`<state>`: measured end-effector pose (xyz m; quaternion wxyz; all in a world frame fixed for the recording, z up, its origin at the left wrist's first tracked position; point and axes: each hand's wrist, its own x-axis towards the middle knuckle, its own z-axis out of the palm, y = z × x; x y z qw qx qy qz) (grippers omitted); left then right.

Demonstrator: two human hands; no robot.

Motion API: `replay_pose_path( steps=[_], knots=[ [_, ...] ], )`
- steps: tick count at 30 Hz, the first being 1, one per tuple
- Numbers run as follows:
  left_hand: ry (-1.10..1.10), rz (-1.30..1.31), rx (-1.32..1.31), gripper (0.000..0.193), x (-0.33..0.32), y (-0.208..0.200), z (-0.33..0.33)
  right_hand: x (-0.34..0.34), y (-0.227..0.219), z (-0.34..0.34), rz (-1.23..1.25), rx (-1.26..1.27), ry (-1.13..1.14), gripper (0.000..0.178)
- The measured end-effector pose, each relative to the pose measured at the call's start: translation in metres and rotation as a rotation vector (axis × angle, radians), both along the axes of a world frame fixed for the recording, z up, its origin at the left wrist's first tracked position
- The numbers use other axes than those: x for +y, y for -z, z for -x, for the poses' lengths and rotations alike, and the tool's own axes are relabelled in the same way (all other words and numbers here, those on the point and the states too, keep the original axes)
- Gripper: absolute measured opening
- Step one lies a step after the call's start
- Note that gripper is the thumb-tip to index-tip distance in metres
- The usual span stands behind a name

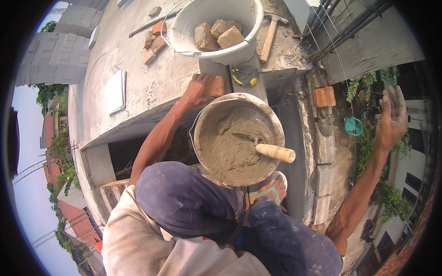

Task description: The person scoops mortar from a bucket with a trowel and applies it to a wall, then places bricks one by one along a guide string. They repeatedly pick up bricks, apply mortar, and set them in place, occasionally adjusting the string and tapping bricks to align them.

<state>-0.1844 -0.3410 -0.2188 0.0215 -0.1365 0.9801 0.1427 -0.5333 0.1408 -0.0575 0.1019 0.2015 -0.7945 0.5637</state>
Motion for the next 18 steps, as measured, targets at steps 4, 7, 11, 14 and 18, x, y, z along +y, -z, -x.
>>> replay_pose_path(
  steps=[4, 7, 11, 14, 18],
  knots=[
    [-0.045, -0.035, -0.096, 0.103, 0.000, -0.008, 0.003, 0.006, -0.002, -0.002, 0.011, -0.051, 0.013, 0.049],
    [-0.070, -0.065, -0.224, 0.092, -0.001, -0.040, 0.003, 0.005, 0.005, -0.002, 0.041, -0.091, 0.020, 0.049],
    [-0.131, -0.266, -0.494, 0.047, -0.009, -0.169, 0.025, 0.007, 0.004, 0.000, 0.032, -0.080, 0.026, 0.048],
    [-0.297, -0.511, -0.218, 0.027, -0.005, -0.237, 0.059, 0.009, 0.004, 0.007, 0.021, -0.086, 0.030, 0.048],
    [-0.186, -0.088, -0.003, 0.040, -0.061, -0.227, 0.115, -0.003, 0.002, 0.012, 0.041, -0.103, 0.001, 0.050]
  ],
)
